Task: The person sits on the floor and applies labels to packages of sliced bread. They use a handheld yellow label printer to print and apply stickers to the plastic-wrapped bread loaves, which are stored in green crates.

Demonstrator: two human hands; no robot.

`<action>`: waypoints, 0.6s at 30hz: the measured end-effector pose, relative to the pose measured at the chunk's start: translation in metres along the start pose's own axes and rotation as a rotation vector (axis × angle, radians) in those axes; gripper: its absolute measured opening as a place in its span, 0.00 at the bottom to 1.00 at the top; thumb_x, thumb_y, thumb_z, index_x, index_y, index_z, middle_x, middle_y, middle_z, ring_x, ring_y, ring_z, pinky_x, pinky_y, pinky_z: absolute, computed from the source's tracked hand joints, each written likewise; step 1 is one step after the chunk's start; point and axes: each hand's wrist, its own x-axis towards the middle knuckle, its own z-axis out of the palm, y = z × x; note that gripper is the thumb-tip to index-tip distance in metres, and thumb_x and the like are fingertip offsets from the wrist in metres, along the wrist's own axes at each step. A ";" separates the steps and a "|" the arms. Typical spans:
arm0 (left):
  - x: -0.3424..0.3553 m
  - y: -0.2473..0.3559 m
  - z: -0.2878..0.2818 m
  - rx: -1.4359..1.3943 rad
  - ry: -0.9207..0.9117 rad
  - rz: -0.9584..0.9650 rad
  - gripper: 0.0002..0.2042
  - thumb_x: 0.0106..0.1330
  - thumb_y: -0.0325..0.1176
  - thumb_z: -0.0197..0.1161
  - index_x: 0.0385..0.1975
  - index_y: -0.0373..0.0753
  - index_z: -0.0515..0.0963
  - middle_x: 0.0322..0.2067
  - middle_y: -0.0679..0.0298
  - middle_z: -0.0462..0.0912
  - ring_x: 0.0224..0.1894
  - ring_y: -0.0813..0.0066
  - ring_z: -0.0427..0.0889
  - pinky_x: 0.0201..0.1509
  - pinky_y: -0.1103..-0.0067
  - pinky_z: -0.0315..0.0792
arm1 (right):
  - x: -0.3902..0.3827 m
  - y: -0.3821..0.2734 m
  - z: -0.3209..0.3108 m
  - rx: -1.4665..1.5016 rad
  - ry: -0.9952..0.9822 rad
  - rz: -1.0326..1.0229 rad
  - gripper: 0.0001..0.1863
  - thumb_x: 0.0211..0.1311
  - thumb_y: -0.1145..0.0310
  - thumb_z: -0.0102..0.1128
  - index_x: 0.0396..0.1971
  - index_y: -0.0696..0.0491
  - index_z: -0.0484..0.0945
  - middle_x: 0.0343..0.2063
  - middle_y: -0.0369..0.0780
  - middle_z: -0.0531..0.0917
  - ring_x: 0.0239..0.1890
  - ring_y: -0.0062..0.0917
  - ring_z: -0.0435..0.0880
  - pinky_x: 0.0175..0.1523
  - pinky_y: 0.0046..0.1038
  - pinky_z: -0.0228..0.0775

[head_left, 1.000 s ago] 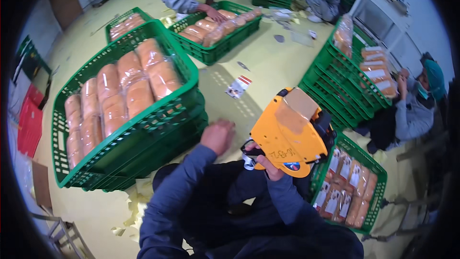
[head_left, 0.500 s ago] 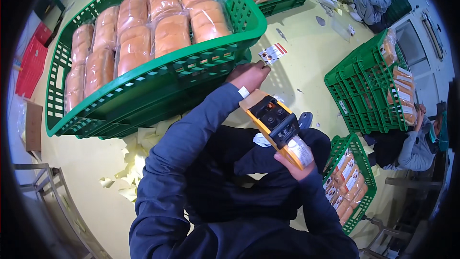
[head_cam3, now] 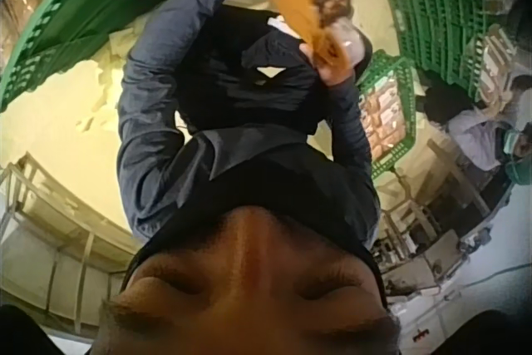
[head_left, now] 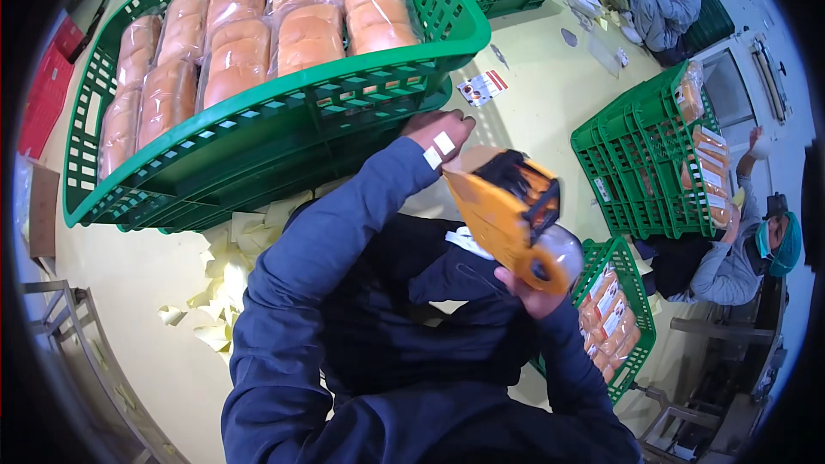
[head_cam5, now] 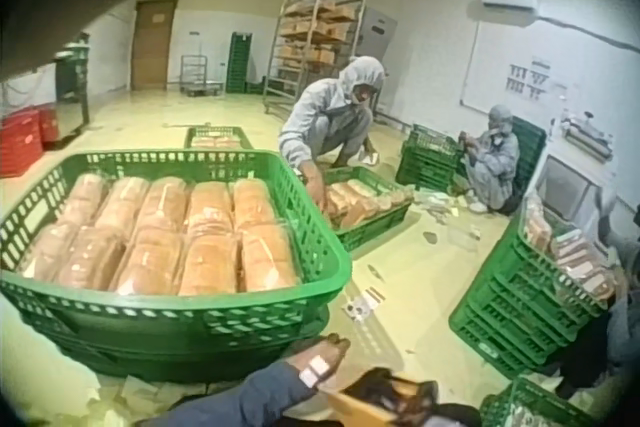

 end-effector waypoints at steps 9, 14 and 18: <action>-0.004 0.007 0.004 0.309 0.208 0.261 0.18 0.54 0.33 0.55 0.47 0.40 0.71 0.42 0.60 0.74 0.51 0.62 0.69 0.52 0.68 0.65 | 0.010 -0.021 -0.013 -0.022 0.025 0.017 0.23 0.50 0.63 0.69 0.45 0.55 0.74 0.40 0.41 0.79 0.43 0.30 0.78 0.49 0.29 0.69; -0.002 0.019 -0.004 0.559 0.109 0.127 0.22 0.58 0.34 0.49 0.55 0.41 0.66 0.51 0.61 0.70 0.61 0.65 0.61 0.59 0.66 0.61 | -0.011 -0.007 -0.028 0.175 0.015 0.133 0.23 0.48 0.69 0.70 0.46 0.55 0.74 0.40 0.39 0.80 0.42 0.25 0.79 0.48 0.26 0.70; -0.003 0.010 0.028 1.033 0.089 0.319 0.23 0.63 0.39 0.48 0.60 0.43 0.63 0.62 0.61 0.61 0.63 0.69 0.59 0.64 0.64 0.56 | 0.003 -0.027 -0.030 0.109 0.014 -0.016 0.18 0.49 0.78 0.66 0.42 0.56 0.75 0.35 0.37 0.81 0.36 0.21 0.80 0.43 0.22 0.72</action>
